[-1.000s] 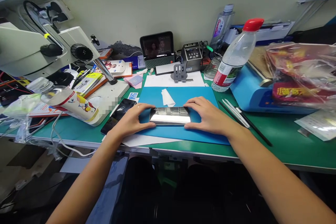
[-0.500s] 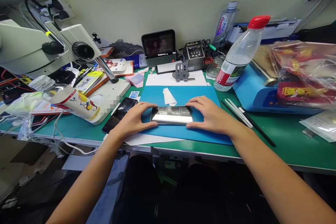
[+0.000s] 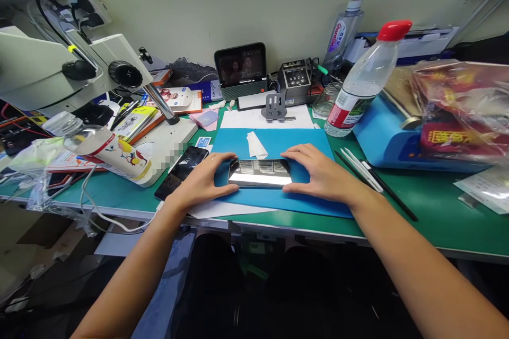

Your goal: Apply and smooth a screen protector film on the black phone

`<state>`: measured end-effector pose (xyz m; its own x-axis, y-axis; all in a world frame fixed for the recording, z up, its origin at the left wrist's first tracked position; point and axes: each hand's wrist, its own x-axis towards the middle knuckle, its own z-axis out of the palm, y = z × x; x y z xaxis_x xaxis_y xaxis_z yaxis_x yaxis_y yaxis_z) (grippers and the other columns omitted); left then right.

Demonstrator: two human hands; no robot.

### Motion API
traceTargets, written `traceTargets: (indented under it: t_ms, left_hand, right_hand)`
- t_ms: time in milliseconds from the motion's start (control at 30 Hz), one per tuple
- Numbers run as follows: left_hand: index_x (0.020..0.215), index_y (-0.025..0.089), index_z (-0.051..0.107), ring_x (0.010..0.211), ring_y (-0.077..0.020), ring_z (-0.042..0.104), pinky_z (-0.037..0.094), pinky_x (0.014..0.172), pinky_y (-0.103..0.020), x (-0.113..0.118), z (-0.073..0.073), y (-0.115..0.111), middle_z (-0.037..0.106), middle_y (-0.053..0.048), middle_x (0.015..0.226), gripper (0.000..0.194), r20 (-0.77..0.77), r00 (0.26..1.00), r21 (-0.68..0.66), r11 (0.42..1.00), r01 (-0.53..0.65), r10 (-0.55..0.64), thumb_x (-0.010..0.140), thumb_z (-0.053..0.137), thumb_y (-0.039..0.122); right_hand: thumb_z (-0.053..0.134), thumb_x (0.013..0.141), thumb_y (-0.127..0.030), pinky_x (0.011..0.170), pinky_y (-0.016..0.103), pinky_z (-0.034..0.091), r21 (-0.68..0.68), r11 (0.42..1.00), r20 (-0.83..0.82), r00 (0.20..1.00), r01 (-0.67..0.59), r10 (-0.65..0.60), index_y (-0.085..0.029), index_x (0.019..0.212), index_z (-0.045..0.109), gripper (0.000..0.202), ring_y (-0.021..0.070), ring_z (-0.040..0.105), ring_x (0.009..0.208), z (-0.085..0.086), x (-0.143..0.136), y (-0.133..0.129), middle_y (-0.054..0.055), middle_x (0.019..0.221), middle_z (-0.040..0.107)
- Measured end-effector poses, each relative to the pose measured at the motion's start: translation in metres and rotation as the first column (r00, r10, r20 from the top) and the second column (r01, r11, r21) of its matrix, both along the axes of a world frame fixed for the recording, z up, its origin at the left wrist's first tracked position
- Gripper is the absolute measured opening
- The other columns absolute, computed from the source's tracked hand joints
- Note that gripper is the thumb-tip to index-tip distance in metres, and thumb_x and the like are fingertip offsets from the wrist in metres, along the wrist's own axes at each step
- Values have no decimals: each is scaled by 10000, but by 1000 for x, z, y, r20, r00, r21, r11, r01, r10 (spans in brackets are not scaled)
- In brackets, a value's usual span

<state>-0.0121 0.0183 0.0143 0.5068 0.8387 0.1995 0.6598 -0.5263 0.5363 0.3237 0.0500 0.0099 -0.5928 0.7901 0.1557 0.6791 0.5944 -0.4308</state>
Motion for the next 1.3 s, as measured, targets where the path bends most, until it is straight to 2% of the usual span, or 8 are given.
traceTargets:
  t_ms: [300,533,1300]
  left_hand:
    - [1450,227,428,1307,-298,529,437,1099,-450,0,0,0,572,-120,1411,695,2,1000,-13,1000,-3,3,869,749,433]
    - [1445,242,432,1300,-292,538,438,1097,-442,-2,-5,1,587,-106,1395,674,22,1000,7,1000,4,-5,874,743,421]
    - [1419,253,468,1292,-287,550,462,1077,-440,-3,-3,2,605,-100,1382,611,23,1000,1,1000,0,0,888,729,405]
  right_hand:
    - [740,762,-641,1052,607,487,-12,1000,8,1000,-22,22,-269,1436,539,796,397,533,1281,-3,3,1,137,1368,606]
    - [730,775,-617,1052,588,492,-30,999,-5,1000,-26,26,-243,1437,544,782,390,548,1271,0,2,1,144,1359,617]
    - [713,799,-604,1013,583,519,-19,1000,-48,999,-24,23,-259,1395,587,699,382,590,1225,1,4,1,136,1301,660]
